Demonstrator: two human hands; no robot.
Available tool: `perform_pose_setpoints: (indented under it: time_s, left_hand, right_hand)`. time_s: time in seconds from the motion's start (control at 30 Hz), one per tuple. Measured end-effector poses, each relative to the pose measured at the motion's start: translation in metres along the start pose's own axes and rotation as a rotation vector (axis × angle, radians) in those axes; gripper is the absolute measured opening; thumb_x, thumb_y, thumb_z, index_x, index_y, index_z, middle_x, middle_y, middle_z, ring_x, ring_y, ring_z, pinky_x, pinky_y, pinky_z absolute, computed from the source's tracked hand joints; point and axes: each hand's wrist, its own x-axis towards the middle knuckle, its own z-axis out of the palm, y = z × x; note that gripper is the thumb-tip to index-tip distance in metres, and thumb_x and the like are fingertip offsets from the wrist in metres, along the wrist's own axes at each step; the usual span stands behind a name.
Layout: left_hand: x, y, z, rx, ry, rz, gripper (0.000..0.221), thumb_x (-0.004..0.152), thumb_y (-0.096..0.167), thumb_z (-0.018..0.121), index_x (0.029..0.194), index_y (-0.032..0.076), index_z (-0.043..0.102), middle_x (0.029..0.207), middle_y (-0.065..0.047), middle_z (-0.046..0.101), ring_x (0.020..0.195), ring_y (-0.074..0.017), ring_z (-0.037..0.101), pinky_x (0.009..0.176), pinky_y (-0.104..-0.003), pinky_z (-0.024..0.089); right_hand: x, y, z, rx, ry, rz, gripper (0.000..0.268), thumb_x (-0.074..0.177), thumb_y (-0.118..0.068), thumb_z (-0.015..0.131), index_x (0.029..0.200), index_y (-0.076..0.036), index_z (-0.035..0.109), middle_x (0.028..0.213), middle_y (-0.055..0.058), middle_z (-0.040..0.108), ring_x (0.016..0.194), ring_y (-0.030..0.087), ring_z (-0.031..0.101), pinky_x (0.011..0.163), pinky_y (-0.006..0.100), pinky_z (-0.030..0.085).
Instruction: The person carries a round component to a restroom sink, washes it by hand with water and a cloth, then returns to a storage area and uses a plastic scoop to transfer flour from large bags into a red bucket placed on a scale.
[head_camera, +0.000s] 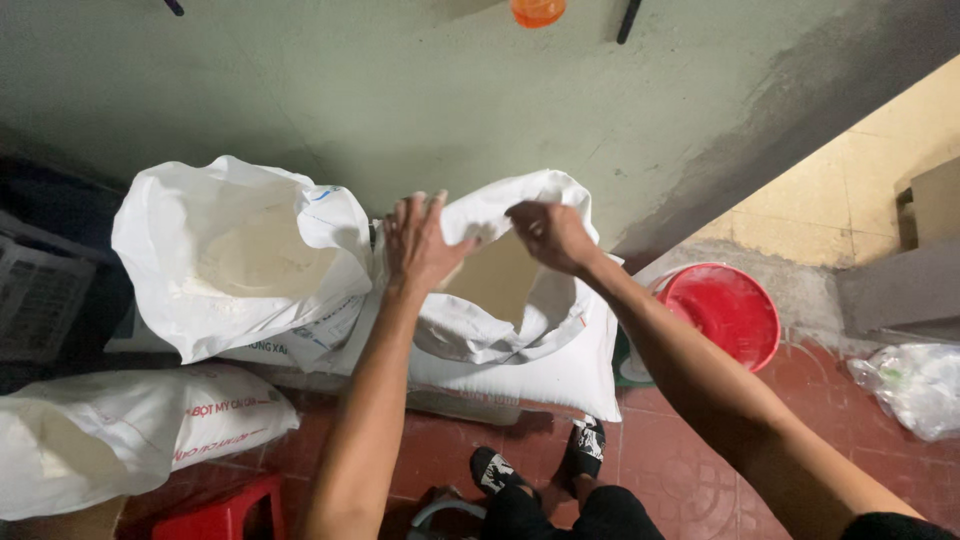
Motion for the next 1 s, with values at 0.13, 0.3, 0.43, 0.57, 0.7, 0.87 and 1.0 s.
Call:
perform_pose_setpoints:
  time_s: [0.13, 0.3, 0.43, 0.57, 0.7, 0.87, 1.0]
  left_hand:
    - [0.022, 0.017, 0.025, 0.015, -0.358, -0.026, 0.019, 0.103, 0.024, 0.067, 0.096, 0.011, 0.077, 0.099, -0.012, 0.075, 0.097, -0.027, 0.068, 0.1, -0.05, 0.044]
    - [0.057, -0.006, 0.022, 0.001, -0.034, -0.21, 0.011, 0.093, 0.02, 0.074, 0.089, 0.009, 0.076, 0.093, -0.013, 0.072, 0.091, -0.0331, 0.066, 0.087, -0.05, 0.045]
    - [0.045, 0.026, 0.009, -0.013, 0.214, 0.01, 0.024, 0.075, 0.021, 0.075, 0.095, 0.007, 0.077, 0.098, -0.016, 0.07, 0.095, -0.0337, 0.065, 0.086, -0.05, 0.044]
    - [-0.013, 0.074, -0.005, -0.008, -0.417, 0.125, 0.007, 0.082, 0.014, 0.075, 0.081, 0.006, 0.076, 0.087, -0.013, 0.067, 0.095, -0.0305, 0.066, 0.102, -0.054, 0.037]
    - [-0.055, 0.084, -0.042, -0.12, -0.89, 0.072, 0.027, 0.084, 0.036, 0.08, 0.084, 0.009, 0.08, 0.091, -0.017, 0.071, 0.097, -0.0353, 0.067, 0.106, -0.053, 0.041]
    - [-0.065, 0.057, -0.091, -0.343, -0.168, -0.112, 0.022, 0.088, 0.029, 0.074, 0.101, 0.011, 0.078, 0.105, -0.012, 0.074, 0.101, -0.033, 0.068, 0.093, -0.05, 0.048]
    - [-0.078, 0.002, -0.141, -0.256, 0.078, -0.394, 0.027, 0.091, 0.032, 0.075, 0.103, 0.008, 0.076, 0.113, -0.012, 0.07, 0.106, -0.0329, 0.064, 0.092, -0.047, 0.051]
  right_hand:
    - [-0.03, 0.006, 0.003, -0.054, -0.627, 0.103, 0.035, 0.091, -0.028, 0.067, 0.122, -0.012, 0.072, 0.102, 0.013, 0.077, 0.093, 0.028, 0.076, 0.086, 0.039, 0.058]
    - [-0.068, 0.078, -0.037, -0.459, -0.465, 0.087, 0.075, 0.076, -0.042, 0.083, 0.134, -0.003, 0.057, 0.112, 0.023, 0.071, 0.105, 0.036, 0.068, 0.09, 0.042, 0.053]
    - [-0.056, 0.109, -0.028, -0.185, -0.582, -0.034, 0.087, 0.089, -0.043, 0.069, 0.159, -0.005, 0.032, 0.116, 0.019, 0.078, 0.127, 0.033, 0.066, 0.106, 0.042, 0.048]
    - [-0.019, 0.118, -0.009, 0.28, -0.634, 0.489, 0.103, 0.081, -0.034, 0.07, 0.164, -0.018, 0.01, 0.138, 0.031, 0.058, 0.12, 0.055, 0.053, 0.098, 0.053, 0.047]
    - [0.011, 0.096, 0.006, -0.31, -0.051, -0.024, 0.088, 0.096, -0.036, 0.071, 0.157, 0.004, 0.021, 0.134, 0.04, 0.055, 0.118, 0.052, 0.06, 0.099, 0.051, 0.049]
    - [0.029, -0.013, 0.002, -0.069, -0.517, 0.246, 0.042, 0.093, -0.024, 0.056, 0.127, -0.011, 0.076, 0.101, 0.016, 0.082, 0.084, 0.024, 0.081, 0.079, 0.035, 0.061]
    - [0.051, -0.112, 0.016, 0.184, -0.541, 0.107, 0.04, 0.098, -0.031, 0.058, 0.123, -0.003, 0.072, 0.097, 0.011, 0.079, 0.081, 0.021, 0.079, 0.071, 0.034, 0.064]
